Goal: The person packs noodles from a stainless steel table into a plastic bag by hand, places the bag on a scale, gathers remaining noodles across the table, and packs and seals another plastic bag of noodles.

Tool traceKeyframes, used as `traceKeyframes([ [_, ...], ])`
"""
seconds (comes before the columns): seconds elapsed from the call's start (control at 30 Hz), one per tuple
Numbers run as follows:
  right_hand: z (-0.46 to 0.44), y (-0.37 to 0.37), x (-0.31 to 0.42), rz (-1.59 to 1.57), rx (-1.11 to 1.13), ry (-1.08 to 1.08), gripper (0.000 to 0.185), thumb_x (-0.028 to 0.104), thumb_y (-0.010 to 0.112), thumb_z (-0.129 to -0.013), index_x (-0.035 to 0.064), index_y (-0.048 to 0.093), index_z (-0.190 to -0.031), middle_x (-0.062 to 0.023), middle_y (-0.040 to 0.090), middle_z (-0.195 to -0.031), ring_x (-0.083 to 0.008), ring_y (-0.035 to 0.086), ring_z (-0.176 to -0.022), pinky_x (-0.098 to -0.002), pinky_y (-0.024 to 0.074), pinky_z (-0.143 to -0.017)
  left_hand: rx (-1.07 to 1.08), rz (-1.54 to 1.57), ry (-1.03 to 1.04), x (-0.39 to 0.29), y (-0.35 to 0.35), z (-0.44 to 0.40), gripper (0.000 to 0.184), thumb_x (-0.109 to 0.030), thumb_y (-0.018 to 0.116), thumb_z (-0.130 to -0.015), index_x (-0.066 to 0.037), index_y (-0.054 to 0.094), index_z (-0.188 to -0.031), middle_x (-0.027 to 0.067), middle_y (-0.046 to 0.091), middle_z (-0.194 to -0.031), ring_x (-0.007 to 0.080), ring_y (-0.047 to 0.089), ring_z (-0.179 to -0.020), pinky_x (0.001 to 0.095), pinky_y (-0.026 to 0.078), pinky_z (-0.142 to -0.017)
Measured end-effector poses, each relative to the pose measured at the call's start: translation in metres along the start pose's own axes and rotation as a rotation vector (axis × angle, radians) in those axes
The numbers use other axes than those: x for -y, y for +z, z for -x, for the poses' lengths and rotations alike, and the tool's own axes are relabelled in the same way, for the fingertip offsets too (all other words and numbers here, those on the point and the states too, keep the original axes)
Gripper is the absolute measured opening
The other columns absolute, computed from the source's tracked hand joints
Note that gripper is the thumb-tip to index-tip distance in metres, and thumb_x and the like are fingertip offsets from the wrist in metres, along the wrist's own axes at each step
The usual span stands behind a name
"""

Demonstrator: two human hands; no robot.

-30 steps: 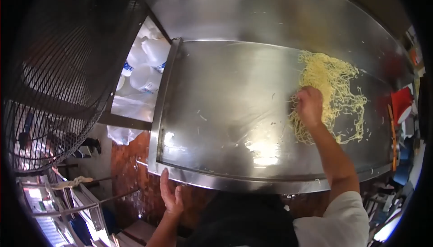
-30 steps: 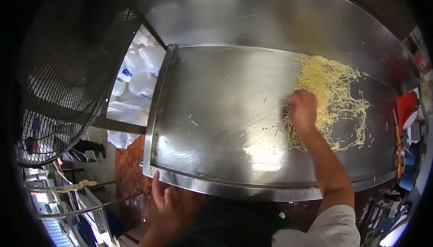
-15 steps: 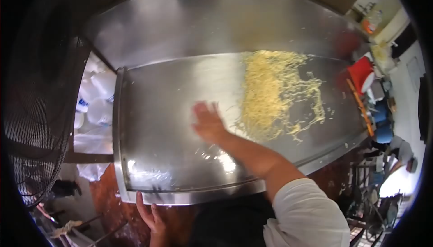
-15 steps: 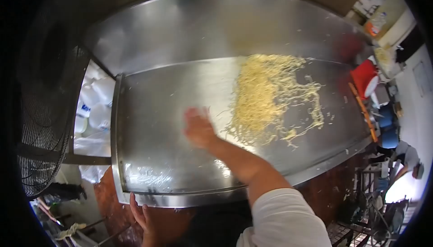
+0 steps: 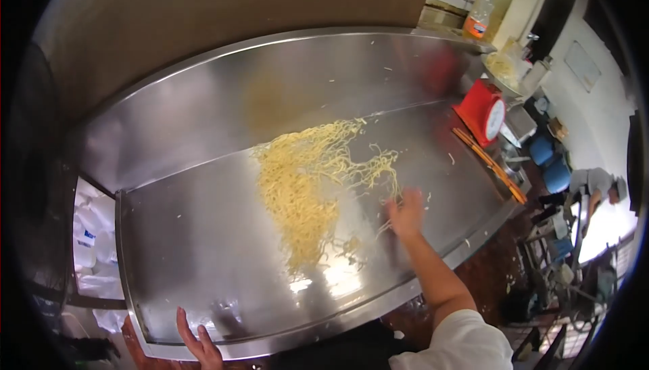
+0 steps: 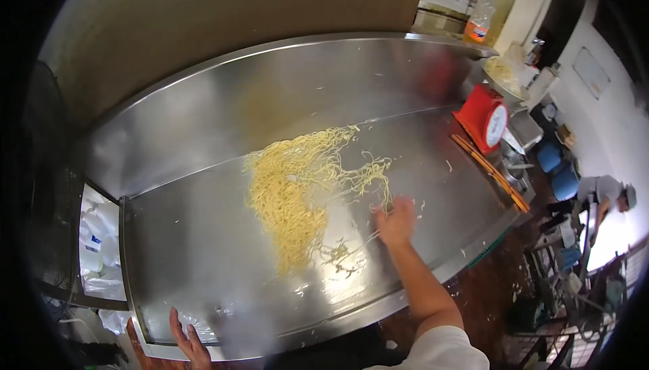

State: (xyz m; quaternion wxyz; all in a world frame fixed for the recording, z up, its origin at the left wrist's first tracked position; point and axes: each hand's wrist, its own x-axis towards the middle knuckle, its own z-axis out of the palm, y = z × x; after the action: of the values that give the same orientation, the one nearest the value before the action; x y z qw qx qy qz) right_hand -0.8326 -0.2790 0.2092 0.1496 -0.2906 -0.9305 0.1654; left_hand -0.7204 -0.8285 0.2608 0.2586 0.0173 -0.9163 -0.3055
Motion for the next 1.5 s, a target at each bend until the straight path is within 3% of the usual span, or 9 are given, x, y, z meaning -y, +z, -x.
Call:
traceKeyframes([
  [0.07, -0.03, 0.011, -0.04, 0.147, 0.048, 0.11, 0.076, 0.051, 0.052, -0.089, -0.001, 0.035, -0.141, -0.0258, 0.028, -0.149, -0.0388, 0.022, -0.14, -0.0481, 0.0157, -0.115, 0.15, 0.154, -0.287, -0.018, 0.014, 0.026, 0.061, -0.034, 0.054, -0.095, 0.007, 0.039, -0.138, 0.0231, 0.039, -0.143, 0.034, 0.033, -0.135, 0.0443, 0.021, -0.114],
  [0.3, -0.176, 0.066, 0.024, 0.007, 0.152, -0.141, 0.078, 0.053, 0.049, -0.089, -0.001, 0.033, -0.143, -0.0223, 0.028, -0.15, -0.0349, 0.02, -0.142, -0.0437, 0.0119, -0.117, 0.269, 0.162, -0.368, -0.132, 0.045, 0.075, 0.055, -0.022, 0.054, -0.096, 0.007, 0.035, -0.139, 0.0215, 0.038, -0.143, 0.0303, 0.038, -0.132, 0.0397, 0.03, -0.11],
  [0.57, -0.144, 0.161, 0.213, -0.591, 0.032, -0.69, 0.03, 0.026, 0.063, -0.086, 0.0047, 0.062, -0.107, -0.0139, 0.062, -0.108, -0.0339, 0.053, -0.106, -0.0441, 0.0396, -0.096, 0.241, -0.026, -0.535, -0.139, 0.015, 0.116, 0.054, -0.023, 0.053, -0.097, 0.007, 0.035, -0.139, 0.0214, 0.041, -0.141, 0.0303, 0.041, -0.129, 0.0392, 0.035, -0.106],
  [0.8, -0.096, 0.119, 0.15, -0.685, 0.741, -1.096, 0.021, 0.025, 0.064, -0.085, 0.0058, 0.068, -0.079, -0.0127, 0.066, -0.087, -0.0304, 0.062, -0.094, -0.0386, 0.0431, -0.091, -0.016, 0.519, -0.76, -0.127, 0.034, 0.154, 0.052, -0.03, 0.047, -0.099, 0.006, 0.039, -0.135, 0.0136, 0.058, -0.112, 0.0233, 0.059, -0.097, 0.0365, 0.05, -0.082],
  [0.87, -0.109, 0.07, 0.138, -0.814, 1.305, -0.362, 0.025, 0.028, 0.063, -0.085, 0.0031, 0.069, -0.085, -0.0117, 0.067, -0.089, -0.0274, 0.062, -0.099, -0.0349, 0.0427, -0.092, 0.068, 0.22, -0.469, -0.124, 0.025, 0.158, 0.048, -0.024, 0.048, -0.098, 0.005, 0.04, -0.135, 0.0123, 0.057, -0.113, 0.0219, 0.057, -0.101, 0.0344, 0.048, -0.087],
  [1.07, -0.183, 0.152, 0.187, -0.79, 0.437, -0.522, 0.036, 0.03, 0.061, -0.088, 0.0021, 0.064, -0.111, -0.0156, 0.061, -0.116, -0.0291, 0.056, -0.111, -0.0351, 0.0426, -0.095, 0.04, 0.186, -0.663, -0.152, 0.022, 0.135, 0.044, -0.016, 0.05, -0.095, 0.006, 0.043, -0.133, 0.0157, 0.053, -0.125, 0.0229, 0.052, -0.112, 0.0348, 0.041, -0.097],
  [1.13, -0.165, 0.202, 0.221, -0.918, 0.518, -0.411, 0.037, 0.03, 0.061, -0.088, 0.0036, 0.062, -0.113, -0.0161, 0.061, -0.116, -0.0295, 0.055, -0.113, -0.037, 0.0401, -0.099, 0.039, 0.17, -0.669, -0.15, 0.021, 0.137, 0.046, -0.017, 0.053, -0.093, 0.004, 0.044, -0.134, 0.0136, 0.053, -0.125, 0.0192, 0.052, -0.107, 0.0321, 0.041, -0.093],
  [1.3, -0.066, 0.205, 0.297, -0.607, 0.747, -1.01, 0.029, 0.027, 0.062, -0.086, 0.0078, 0.065, -0.108, -0.0158, 0.059, -0.118, -0.0305, 0.056, -0.108, -0.0403, 0.0447, -0.093, 0.054, 0.307, -0.746, -0.147, 0.017, 0.144, 0.047, -0.016, 0.055, -0.093, 0.005, 0.044, -0.133, 0.0162, 0.054, -0.126, 0.0208, 0.053, -0.111, 0.033, 0.041, -0.094],
  [1.5, -0.023, 0.07, 0.185, -0.092, 0.868, -1.47, 0.025, 0.031, 0.06, -0.084, 0.0085, 0.069, -0.079, -0.0133, 0.057, -0.125, -0.0299, 0.054, -0.113, -0.0443, 0.0442, -0.094, 0.07, 0.305, -0.679, -0.142, 0.011, 0.151, 0.045, -0.022, 0.047, -0.098, 0.005, 0.042, -0.134, 0.0166, 0.053, -0.128, 0.0249, 0.05, -0.117, 0.0364, 0.039, -0.101],
])
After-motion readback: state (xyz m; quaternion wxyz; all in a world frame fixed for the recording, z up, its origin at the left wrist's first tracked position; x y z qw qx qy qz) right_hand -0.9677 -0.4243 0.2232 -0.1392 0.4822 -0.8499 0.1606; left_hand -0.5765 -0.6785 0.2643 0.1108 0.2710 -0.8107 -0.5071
